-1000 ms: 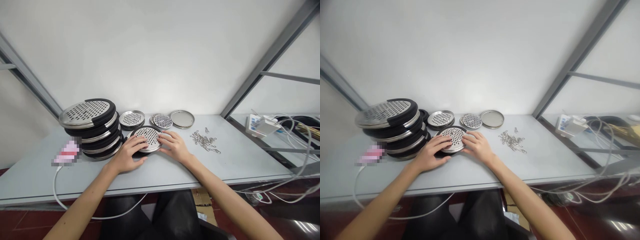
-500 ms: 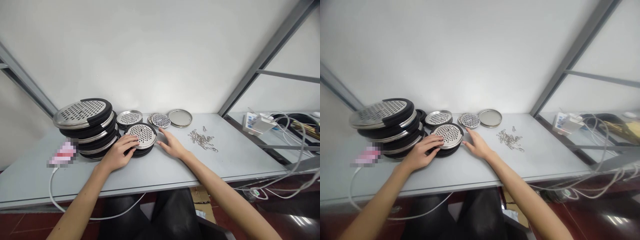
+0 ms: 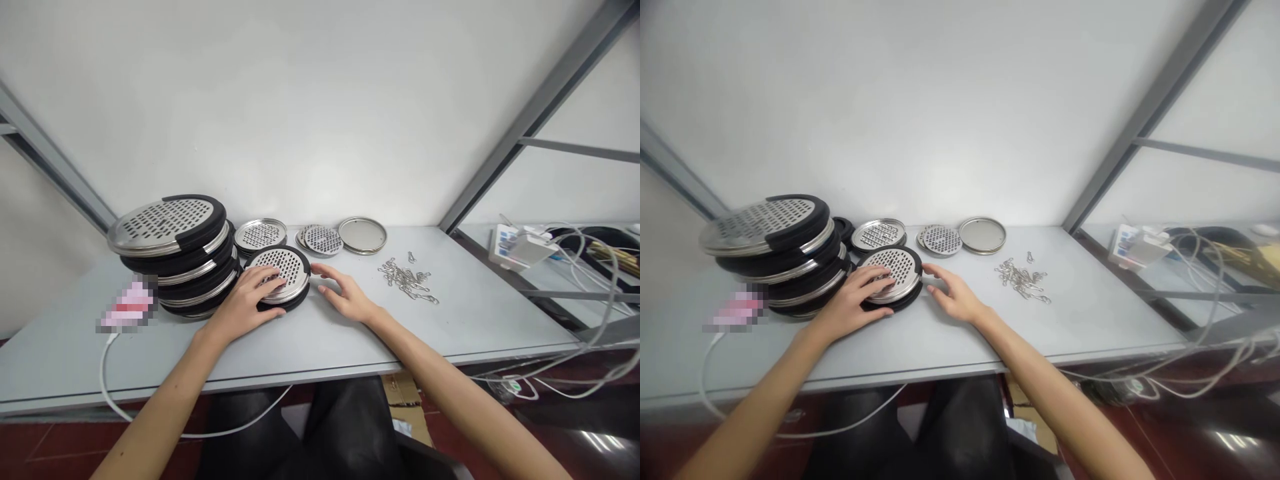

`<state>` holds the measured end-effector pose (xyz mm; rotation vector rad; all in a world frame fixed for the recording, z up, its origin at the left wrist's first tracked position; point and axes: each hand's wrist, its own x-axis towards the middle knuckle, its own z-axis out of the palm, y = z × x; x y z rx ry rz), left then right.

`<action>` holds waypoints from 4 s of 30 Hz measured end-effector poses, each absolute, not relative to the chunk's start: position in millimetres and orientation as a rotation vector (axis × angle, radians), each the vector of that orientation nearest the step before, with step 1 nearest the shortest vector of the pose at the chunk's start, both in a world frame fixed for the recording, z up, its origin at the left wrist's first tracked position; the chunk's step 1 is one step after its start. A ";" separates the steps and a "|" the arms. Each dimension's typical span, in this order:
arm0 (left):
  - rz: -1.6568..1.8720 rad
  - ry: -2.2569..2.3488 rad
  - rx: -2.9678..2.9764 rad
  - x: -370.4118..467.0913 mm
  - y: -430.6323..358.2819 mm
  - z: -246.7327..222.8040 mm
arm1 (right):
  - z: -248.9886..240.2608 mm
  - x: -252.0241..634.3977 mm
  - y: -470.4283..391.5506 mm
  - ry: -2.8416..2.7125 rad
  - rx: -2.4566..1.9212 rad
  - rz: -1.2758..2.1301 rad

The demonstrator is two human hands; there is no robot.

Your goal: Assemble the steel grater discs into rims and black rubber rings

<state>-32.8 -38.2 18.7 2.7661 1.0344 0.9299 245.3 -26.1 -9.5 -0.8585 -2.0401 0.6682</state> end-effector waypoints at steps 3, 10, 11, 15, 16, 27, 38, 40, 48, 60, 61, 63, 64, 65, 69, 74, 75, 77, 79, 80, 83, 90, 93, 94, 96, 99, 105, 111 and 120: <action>0.945 1.051 2.767 -32.8 -38.4 18.8 | -8.0 244.3 -28.5 -2.036 -0.863 0.658; 0.965 1.033 2.767 -31.8 -38.2 17.4 | -10.0 241.5 -27.1 -2.058 -0.977 0.699; 0.961 1.029 2.770 -31.6 -38.2 17.1 | -10.4 241.3 -26.9 -2.080 -0.980 0.717; 0.943 1.008 2.784 -30.8 -38.5 17.0 | -10.7 241.9 -26.8 -2.141 -0.930 0.770; 0.943 1.011 2.786 -30.6 -38.6 17.3 | -10.6 242.3 -26.7 -2.148 -0.911 0.769; 0.956 1.092 2.818 -27.3 -41.0 22.0 | -14.3 246.1 -21.3 -2.204 -0.889 0.666; 0.814 0.852 3.049 38.2 -63.3 25.8 | -19.5 261.5 -7.2 -1.954 -1.180 0.290; 0.769 0.942 3.063 52.6 -59.2 28.3 | -19.3 262.1 -6.4 -1.930 -1.180 0.283; 0.502 1.143 3.151 77.6 -43.0 25.1 | -16.3 265.4 -5.2 -1.878 -1.235 0.240; 1.087 1.059 2.448 42.3 -23.9 49.9 | -15.7 266.0 -4.2 -1.883 -1.308 0.224; 1.055 1.071 2.445 39.2 -17.7 54.7 | -16.0 265.9 -3.9 -1.891 -1.315 0.228; 0.954 1.093 2.466 34.2 -4.3 61.4 | -16.6 265.5 -3.1 -1.910 -1.325 0.231; 0.910 1.105 2.484 32.4 2.1 62.6 | -16.9 265.3 -2.8 -1.918 -1.330 0.231; 0.885 1.118 2.499 31.2 7.9 62.3 | -17.2 265.0 -2.7 -1.924 -1.334 0.231; 0.865 1.127 2.594 30.0 20.8 50.2 | -17.9 263.9 -3.7 -1.925 -1.341 0.237; 0.857 1.111 2.602 29.6 21.0 40.9 | -14.0 269.4 2.8 -1.946 -1.340 0.163; 0.861 1.113 2.589 29.4 21.0 41.0 | -11.9 272.9 7.2 -1.959 -1.350 0.112; 0.854 1.123 2.585 29.2 21.4 41.5 | -7.1 281.9 18.7 -1.991 -1.414 -0.038; 0.842 1.138 2.589 29.0 21.6 41.9 | -4.1 292.0 31.6 -1.987 -1.524 -0.196; 0.835 1.140 2.590 28.9 21.6 42.0 | -3.9 296.8 37.4 -1.956 -1.582 -0.261; 0.826 1.139 2.585 28.6 20.7 41.6 | -9.2 307.4 48.8 -1.852 -1.750 -0.342; 0.827 1.158 2.591 28.9 19.2 41.2 | -17.8 319.1 50.9 -1.823 -1.779 -0.195; 0.837 1.148 2.591 29.4 18.6 41.8 | -16.8 322.0 52.3 -1.807 -1.752 -0.172; 0.838 1.143 2.593 29.5 18.3 42.1 | -16.8 322.5 52.7 -1.812 -1.746 -0.177; 0.834 1.136 2.598 29.6 17.7 42.7 | -17.0 323.2 53.2 -1.836 -1.739 -0.200; 0.834 1.137 2.600 29.6 17.1 43.2 | -17.5 323.6 53.3 -1.873 -1.734 -0.240; 0.828 1.146 2.609 29.5 17.7 42.4 | -17.2 325.1 55.0 -1.886 -1.771 -0.233; 0.801 1.149 2.645 28.8 17.0 42.4 | -13.8 321.2 55.3 -1.894 -1.800 -0.248; 0.804 1.138 2.653 28.3 16.6 41.9 | -12.8 325.3 57.4 -1.681 -1.710 -0.116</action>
